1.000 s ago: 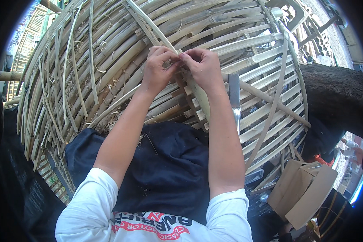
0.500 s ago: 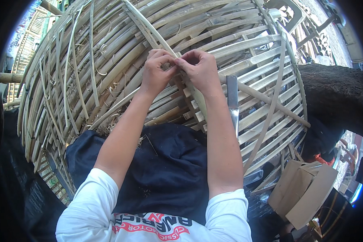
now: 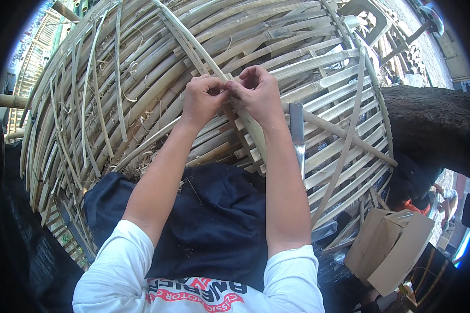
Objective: The person shaves bamboo strips using a machete and weaves a strip into a curved wooden frame.
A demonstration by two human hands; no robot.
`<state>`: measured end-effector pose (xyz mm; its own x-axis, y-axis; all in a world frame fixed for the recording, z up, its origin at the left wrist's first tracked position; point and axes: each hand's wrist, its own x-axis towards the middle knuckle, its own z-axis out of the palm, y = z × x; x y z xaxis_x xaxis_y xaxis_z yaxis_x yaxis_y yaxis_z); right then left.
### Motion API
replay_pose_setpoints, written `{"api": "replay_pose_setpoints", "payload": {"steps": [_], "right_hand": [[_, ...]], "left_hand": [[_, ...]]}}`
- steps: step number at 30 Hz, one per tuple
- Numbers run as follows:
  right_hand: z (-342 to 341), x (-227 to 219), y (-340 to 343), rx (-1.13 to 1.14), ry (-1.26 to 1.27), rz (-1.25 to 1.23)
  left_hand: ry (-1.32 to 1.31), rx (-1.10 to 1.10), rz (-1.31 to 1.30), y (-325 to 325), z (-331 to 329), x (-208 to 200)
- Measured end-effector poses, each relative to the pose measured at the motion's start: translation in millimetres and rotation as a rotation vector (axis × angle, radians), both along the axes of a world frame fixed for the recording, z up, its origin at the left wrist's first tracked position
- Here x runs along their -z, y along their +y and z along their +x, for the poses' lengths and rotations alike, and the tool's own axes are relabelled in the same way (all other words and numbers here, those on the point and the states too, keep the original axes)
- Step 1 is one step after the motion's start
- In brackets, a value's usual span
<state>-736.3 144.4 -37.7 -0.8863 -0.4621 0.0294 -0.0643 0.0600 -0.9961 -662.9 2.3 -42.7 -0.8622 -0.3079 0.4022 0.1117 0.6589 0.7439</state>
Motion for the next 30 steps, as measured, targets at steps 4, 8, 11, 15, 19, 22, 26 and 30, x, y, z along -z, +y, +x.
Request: {"api": "replay_pose_setpoints", "payload": {"steps": [4,8,11,15,19,22,26,30], "right_hand": [[1,-1,0,-0.008,-0.006,-0.005],[9,-12,8,0.072,-0.023,-0.079],[21,-42,33,0.221,0.017,-0.224],[56,-68,93,0.425,0.109,0.097],[98,-46,145,0.493,0.090,0.616],[119,-47,159,0.426,0.064,0.947],[141,-45,167,0.327,-0.065,1.106],[161,-27,174,0.337,-0.029,1.081]], "left_hand": [[0.030,0.039,0.026,-1,0,0],[0.012,0.073,0.054,1,-1,0],[0.021,0.085,0.060,3,0,-8],[0.022,0.077,0.116,1,0,-3],[0.006,0.070,0.161,3,-2,2],[0.002,0.061,0.108,1,-3,7],[-0.011,0.047,0.093,1,-4,7],[-0.054,0.069,0.117,1,-1,4]]}}
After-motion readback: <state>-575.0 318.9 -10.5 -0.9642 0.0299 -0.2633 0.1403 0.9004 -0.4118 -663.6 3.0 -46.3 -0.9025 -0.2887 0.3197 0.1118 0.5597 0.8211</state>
